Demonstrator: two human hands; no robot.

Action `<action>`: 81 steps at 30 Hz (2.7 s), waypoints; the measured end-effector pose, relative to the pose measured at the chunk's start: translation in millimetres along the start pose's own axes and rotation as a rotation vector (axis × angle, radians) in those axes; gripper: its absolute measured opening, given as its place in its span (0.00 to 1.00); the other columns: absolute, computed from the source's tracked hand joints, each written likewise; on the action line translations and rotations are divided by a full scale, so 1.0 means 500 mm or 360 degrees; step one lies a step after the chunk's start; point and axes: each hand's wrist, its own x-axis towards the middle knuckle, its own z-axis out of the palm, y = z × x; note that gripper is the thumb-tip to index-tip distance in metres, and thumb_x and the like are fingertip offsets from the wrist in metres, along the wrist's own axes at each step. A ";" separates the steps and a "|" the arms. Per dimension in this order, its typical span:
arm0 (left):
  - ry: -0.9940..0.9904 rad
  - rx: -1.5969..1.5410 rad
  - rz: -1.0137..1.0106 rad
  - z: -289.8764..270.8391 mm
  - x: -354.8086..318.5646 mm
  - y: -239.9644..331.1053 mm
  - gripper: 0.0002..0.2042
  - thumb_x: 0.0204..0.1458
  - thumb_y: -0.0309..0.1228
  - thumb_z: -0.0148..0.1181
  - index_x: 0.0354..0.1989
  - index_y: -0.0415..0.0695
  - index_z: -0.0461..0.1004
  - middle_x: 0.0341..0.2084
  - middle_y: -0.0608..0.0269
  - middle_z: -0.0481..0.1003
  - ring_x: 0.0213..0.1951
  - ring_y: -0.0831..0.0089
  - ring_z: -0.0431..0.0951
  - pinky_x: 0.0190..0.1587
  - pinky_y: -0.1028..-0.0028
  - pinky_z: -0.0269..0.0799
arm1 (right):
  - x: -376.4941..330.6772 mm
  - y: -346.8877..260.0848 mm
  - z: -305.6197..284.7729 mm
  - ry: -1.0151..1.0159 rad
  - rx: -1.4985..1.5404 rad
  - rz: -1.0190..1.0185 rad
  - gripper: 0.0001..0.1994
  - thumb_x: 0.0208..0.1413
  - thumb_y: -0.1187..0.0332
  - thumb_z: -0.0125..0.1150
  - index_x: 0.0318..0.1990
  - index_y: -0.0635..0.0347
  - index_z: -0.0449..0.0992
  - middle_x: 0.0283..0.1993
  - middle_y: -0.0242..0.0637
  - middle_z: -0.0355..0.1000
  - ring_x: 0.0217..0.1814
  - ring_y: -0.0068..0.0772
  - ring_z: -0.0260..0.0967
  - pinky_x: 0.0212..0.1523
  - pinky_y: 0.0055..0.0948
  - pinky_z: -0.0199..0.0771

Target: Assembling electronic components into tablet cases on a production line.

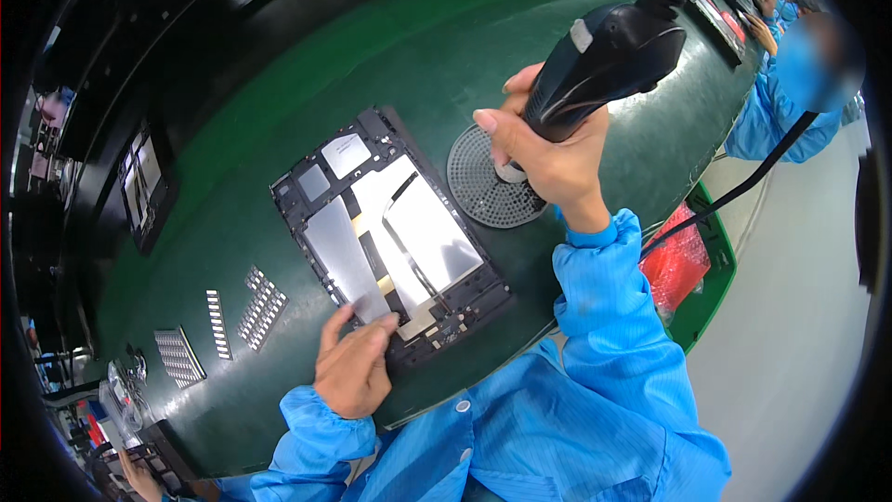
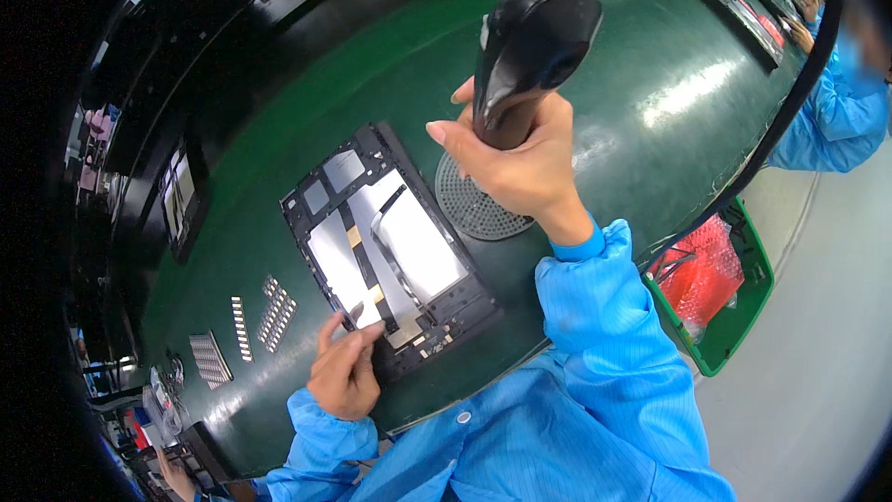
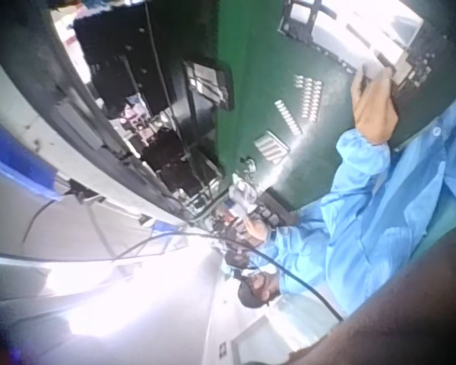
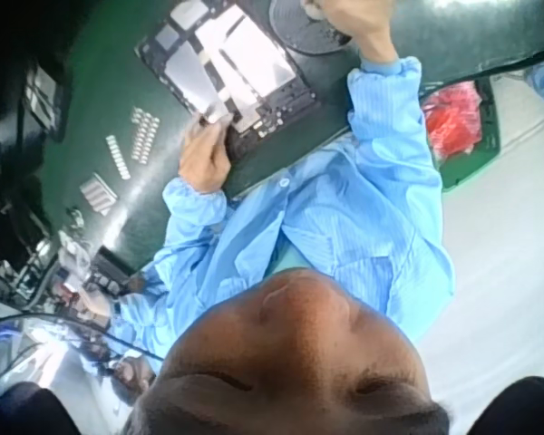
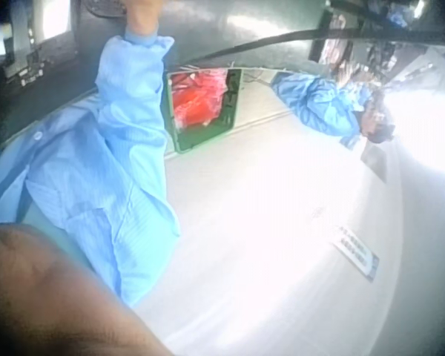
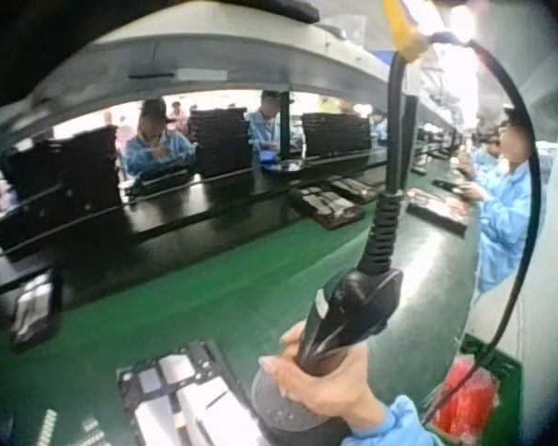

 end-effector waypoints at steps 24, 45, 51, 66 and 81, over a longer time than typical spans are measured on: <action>0.0658 0.0149 -0.0323 -0.031 0.003 -0.046 0.07 0.39 0.21 0.68 0.28 0.37 0.79 0.25 0.57 0.77 0.25 0.67 0.77 0.27 0.73 0.71 | -0.022 -0.017 0.005 0.0012 0.0073 0.0106 0.15 0.44 0.86 0.62 0.39 0.64 0.66 0.22 0.33 0.67 0.18 0.23 0.67 0.18 0.21 0.68; 0.0650 -0.1249 -0.0967 -0.080 -0.009 -0.159 0.05 0.47 0.17 0.62 0.32 0.29 0.75 0.27 0.56 0.78 0.32 0.72 0.80 0.36 0.78 0.77 | -0.019 -0.099 0.138 -0.0135 0.0275 -0.0286 0.19 0.46 0.87 0.59 0.43 0.60 0.62 0.20 0.35 0.67 0.18 0.23 0.66 0.20 0.22 0.70; 0.0636 -0.1086 -0.1037 -0.107 -0.029 -0.136 0.03 0.46 0.17 0.63 0.29 0.31 0.76 0.25 0.58 0.78 0.30 0.75 0.79 0.35 0.79 0.76 | -0.010 -0.146 0.227 -0.0384 0.0426 -0.0340 0.19 0.46 0.87 0.60 0.43 0.61 0.63 0.20 0.35 0.67 0.19 0.22 0.67 0.22 0.21 0.69; 0.0289 -0.1326 -0.1245 -0.102 0.027 -0.123 0.06 0.48 0.19 0.63 0.33 0.31 0.75 0.27 0.59 0.77 0.27 0.77 0.77 0.33 0.81 0.75 | 0.022 -0.110 0.278 -0.0507 0.0181 -0.0652 0.18 0.49 0.79 0.60 0.48 0.65 0.64 0.19 0.37 0.66 0.16 0.28 0.65 0.21 0.30 0.69; 0.0363 -0.1090 -0.1121 -0.085 0.095 -0.167 0.06 0.48 0.23 0.64 0.30 0.34 0.75 0.22 0.64 0.76 0.23 0.83 0.74 0.23 0.83 0.69 | -0.018 -0.049 0.326 -0.0831 0.0185 -0.0458 0.16 0.47 0.85 0.61 0.44 0.67 0.66 0.20 0.38 0.70 0.18 0.25 0.68 0.22 0.23 0.70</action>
